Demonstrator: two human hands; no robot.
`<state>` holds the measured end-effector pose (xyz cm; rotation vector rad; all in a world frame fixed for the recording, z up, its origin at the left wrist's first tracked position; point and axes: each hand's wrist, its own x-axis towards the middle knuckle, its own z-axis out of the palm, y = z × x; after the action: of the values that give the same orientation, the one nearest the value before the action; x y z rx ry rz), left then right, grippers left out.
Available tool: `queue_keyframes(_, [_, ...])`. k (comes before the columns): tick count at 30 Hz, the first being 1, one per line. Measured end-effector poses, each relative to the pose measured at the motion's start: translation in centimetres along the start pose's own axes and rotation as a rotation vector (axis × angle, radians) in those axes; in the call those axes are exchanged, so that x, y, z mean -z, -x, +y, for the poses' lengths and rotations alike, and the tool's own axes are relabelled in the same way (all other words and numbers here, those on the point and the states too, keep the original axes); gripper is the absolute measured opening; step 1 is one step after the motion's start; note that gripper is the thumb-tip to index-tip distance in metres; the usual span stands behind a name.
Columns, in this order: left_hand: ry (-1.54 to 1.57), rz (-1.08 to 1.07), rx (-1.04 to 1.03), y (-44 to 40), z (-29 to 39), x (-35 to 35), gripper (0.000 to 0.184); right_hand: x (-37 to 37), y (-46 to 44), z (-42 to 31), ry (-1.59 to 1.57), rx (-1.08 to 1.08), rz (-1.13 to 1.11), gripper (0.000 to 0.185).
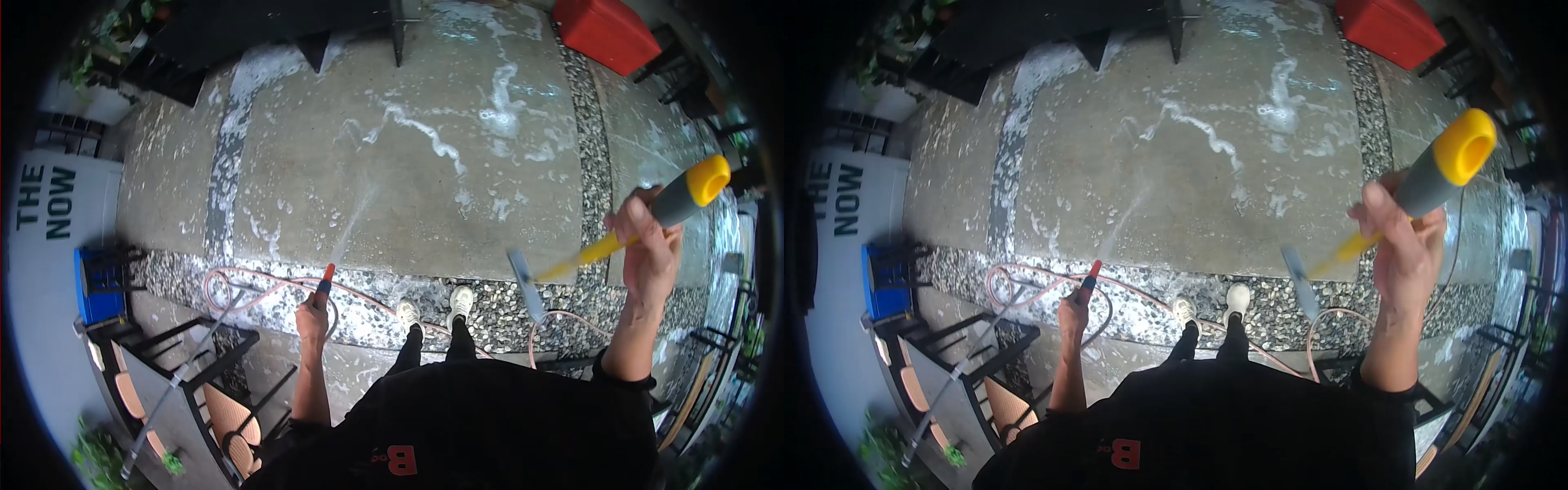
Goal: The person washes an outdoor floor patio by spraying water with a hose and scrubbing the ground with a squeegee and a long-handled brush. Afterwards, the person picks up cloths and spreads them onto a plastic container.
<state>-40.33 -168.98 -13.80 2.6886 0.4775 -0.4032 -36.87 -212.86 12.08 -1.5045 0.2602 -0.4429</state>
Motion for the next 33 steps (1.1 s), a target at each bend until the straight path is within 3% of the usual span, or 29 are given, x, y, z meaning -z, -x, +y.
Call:
queue_keyframes(5, [0.062, 0.063, 0.054, 1.2, 3.1, -1.5, 0.033, -4.8, -8.6, 7.1, -0.211, -0.022, -0.058, 0.022])
queue_keyframes(7, [0.086, 0.045, 0.057, 2.7, 3.7, -2.4, 0.032, -7.9, -11.2, 11.9, -0.016, 0.039, -0.084, 0.030])
queue_keyframes(9, [0.067, 0.073, 0.100, 3.5, 4.2, -3.4, 0.032, -10.0, -12.3, 17.1, 0.274, -0.080, -0.209, 0.036])
queue_keyframes(11, [0.067, 0.070, 0.134, 4.5, 4.6, -4.2, 0.032, -11.6, -12.8, 25.3, 0.222, 0.170, -0.293, 0.036])
queue_keyframes(13, [0.014, 0.124, 0.132, 5.3, 4.3, -5.3, 0.031, -12.5, -13.0, 31.5, 0.216, 0.151, -0.333, 0.034])
queue_keyframes(16, [0.018, 0.124, 0.161, 6.0, 4.9, -6.0, 0.031, -12.0, -12.5, 35.3, 0.241, 0.129, -0.388, 0.030])
queue_keyframes(18, [0.004, 0.103, 0.161, 6.3, 5.2, -6.3, 0.031, -9.5, -11.6, 36.0, 0.248, 0.153, -0.311, 0.026])
queue_keyframes(20, [-0.010, 0.051, 0.173, 6.3, 7.2, -6.2, 0.033, -3.6, -11.4, 35.7, 0.246, 0.088, -0.374, 0.027])
queue_keyframes(24, [-0.002, -0.012, 0.128, 6.0, 7.5, -8.3, 0.029, 6.9, -7.9, 30.2, 0.358, 0.061, -0.434, 0.028])
queue_keyframes(28, [-0.044, -0.050, 0.036, 6.1, 10.9, -8.9, 0.029, 18.5, -3.5, 26.2, 0.235, -0.047, -0.321, 0.025])
queue_keyframes(33, [-0.117, -0.125, -0.065, 6.5, 14.1, -9.9, 0.033, 27.5, 1.2, 21.3, 0.614, -0.239, -0.257, 0.024])
